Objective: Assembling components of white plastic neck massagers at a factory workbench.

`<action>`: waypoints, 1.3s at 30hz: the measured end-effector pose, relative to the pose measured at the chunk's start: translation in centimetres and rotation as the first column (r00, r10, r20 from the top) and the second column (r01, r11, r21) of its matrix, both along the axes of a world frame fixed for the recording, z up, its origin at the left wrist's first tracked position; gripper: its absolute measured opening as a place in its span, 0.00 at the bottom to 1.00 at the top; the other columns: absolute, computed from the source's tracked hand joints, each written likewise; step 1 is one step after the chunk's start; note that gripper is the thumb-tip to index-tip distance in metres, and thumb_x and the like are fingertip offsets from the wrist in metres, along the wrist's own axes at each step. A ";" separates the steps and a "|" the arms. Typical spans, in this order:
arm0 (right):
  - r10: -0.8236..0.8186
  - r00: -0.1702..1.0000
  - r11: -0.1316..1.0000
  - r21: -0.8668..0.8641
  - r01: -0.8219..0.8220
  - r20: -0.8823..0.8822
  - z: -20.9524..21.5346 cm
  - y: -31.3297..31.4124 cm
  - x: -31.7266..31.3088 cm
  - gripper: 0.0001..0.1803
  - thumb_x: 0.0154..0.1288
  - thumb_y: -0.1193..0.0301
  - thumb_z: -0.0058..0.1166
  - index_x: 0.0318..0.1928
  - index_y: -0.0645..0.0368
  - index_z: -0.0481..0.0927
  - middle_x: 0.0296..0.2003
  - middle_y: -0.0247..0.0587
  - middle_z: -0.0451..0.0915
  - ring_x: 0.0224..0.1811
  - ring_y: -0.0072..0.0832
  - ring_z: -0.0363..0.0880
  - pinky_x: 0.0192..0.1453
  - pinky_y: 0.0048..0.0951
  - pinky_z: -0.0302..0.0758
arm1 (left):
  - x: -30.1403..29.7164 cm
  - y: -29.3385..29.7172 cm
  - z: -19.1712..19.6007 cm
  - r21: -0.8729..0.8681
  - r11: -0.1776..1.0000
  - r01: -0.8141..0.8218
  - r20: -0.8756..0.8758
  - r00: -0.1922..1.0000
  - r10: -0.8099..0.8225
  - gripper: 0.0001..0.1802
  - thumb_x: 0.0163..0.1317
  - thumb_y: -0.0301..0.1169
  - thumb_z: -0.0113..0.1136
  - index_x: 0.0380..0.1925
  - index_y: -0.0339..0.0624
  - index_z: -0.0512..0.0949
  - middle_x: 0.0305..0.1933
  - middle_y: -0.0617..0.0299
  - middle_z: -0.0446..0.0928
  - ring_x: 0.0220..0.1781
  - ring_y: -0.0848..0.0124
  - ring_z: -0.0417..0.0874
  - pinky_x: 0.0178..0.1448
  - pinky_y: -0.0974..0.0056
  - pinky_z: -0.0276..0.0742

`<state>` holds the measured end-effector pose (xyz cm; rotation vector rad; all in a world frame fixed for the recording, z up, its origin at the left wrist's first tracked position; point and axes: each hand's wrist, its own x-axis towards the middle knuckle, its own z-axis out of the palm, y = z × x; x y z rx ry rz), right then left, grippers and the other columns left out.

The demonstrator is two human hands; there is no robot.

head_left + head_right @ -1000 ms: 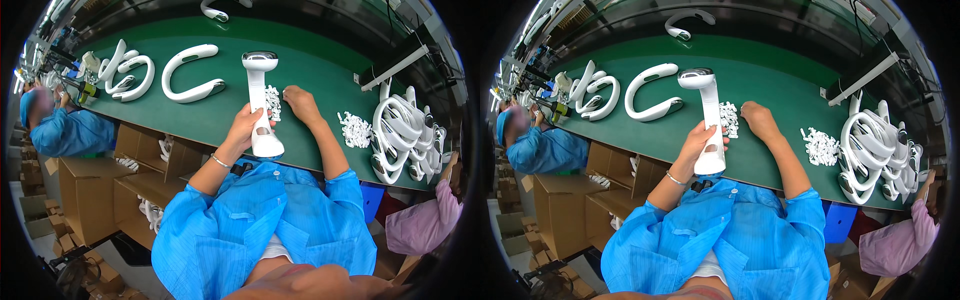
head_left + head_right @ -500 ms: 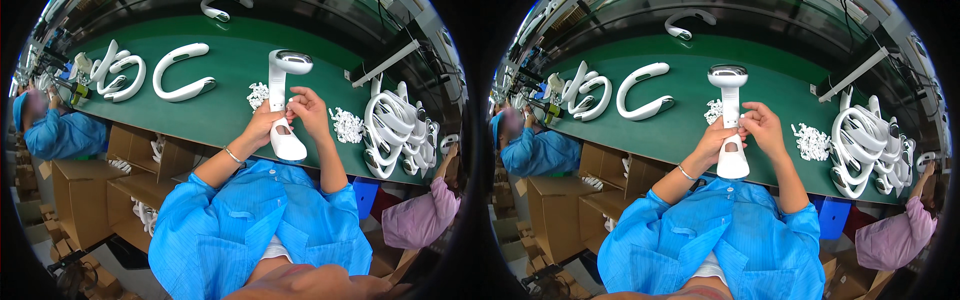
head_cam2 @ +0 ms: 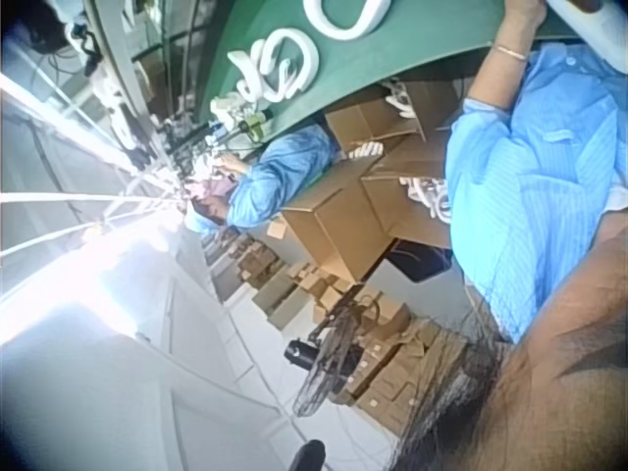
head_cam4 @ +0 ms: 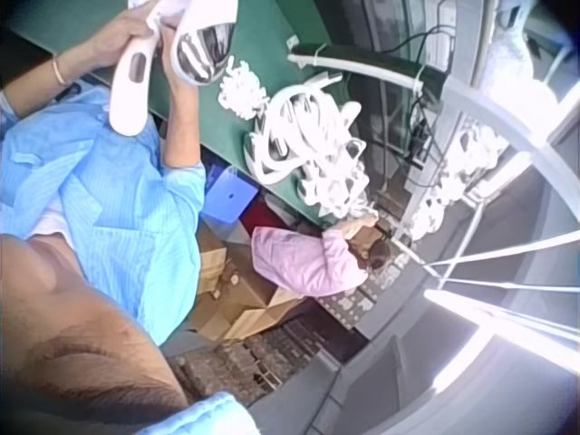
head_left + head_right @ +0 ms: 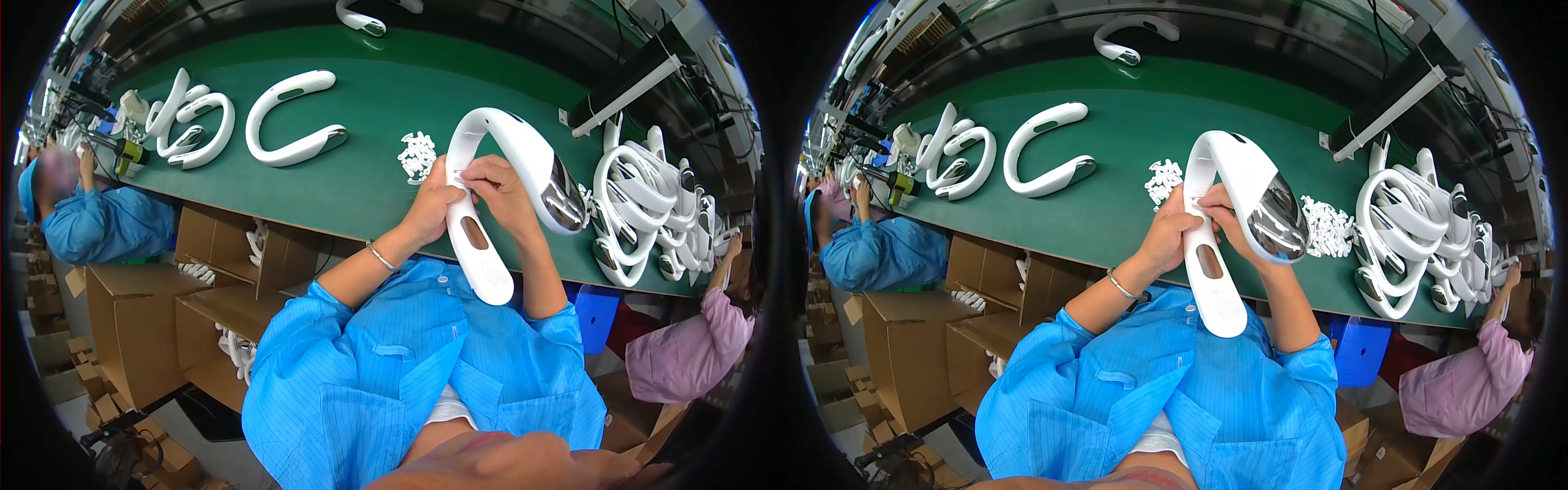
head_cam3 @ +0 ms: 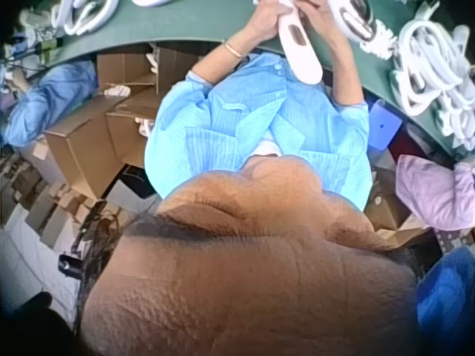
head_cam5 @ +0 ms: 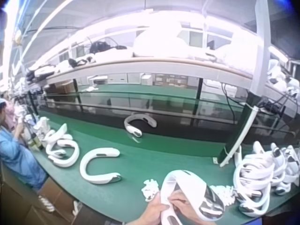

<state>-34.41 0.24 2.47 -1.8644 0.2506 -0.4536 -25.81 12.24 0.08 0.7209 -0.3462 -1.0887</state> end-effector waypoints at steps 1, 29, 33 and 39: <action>0.021 0.994 0.995 -0.104 -0.010 0.109 -0.3 -0.1 0.0 0.05 0.55 0.83 0.54 0.34 0.66 0.80 0.31 0.39 0.78 0.23 0.21 0.74 0.23 0.21 0.71 | 0.0 0.0 0.1 -0.009 1.000 -0.002 0.021 1.000 0.002 0.28 0.52 0.20 0.45 0.56 0.40 0.55 0.42 0.55 0.68 0.37 0.69 0.76 0.38 0.60 0.81; -0.096 0.995 0.871 0.482 0.095 -0.023 0.5 1.3 -3.3 0.11 0.58 0.77 0.55 0.42 0.64 0.76 0.33 0.35 0.75 0.35 0.23 0.74 0.40 0.22 0.74 | -1.9 -0.7 -1.1 -0.108 0.971 -0.211 0.554 0.798 0.235 0.19 0.68 0.27 0.44 0.58 0.33 0.63 0.48 0.59 0.73 0.50 0.76 0.73 0.54 0.71 0.69; 0.022 1.000 0.876 0.482 -0.015 -0.009 3.4 0.5 -2.3 0.11 0.60 0.75 0.55 0.43 0.64 0.77 0.34 0.35 0.76 0.35 0.23 0.74 0.40 0.23 0.74 | -1.2 -1.7 -0.9 -0.041 0.969 -0.244 0.382 0.892 0.241 0.13 0.67 0.27 0.46 0.50 0.37 0.68 0.37 0.60 0.77 0.31 0.77 0.79 0.34 0.71 0.77; -0.088 0.995 0.617 0.782 0.084 -0.038 2.0 1.0 -4.5 0.15 0.65 0.70 0.52 0.50 0.62 0.73 0.42 0.37 0.79 0.43 0.20 0.76 0.48 0.25 0.75 | 1.1 -5.1 -1.4 0.039 0.939 -0.342 0.397 0.868 0.299 0.09 0.63 0.23 0.49 0.43 0.37 0.72 0.40 0.61 0.77 0.39 0.75 0.79 0.44 0.69 0.76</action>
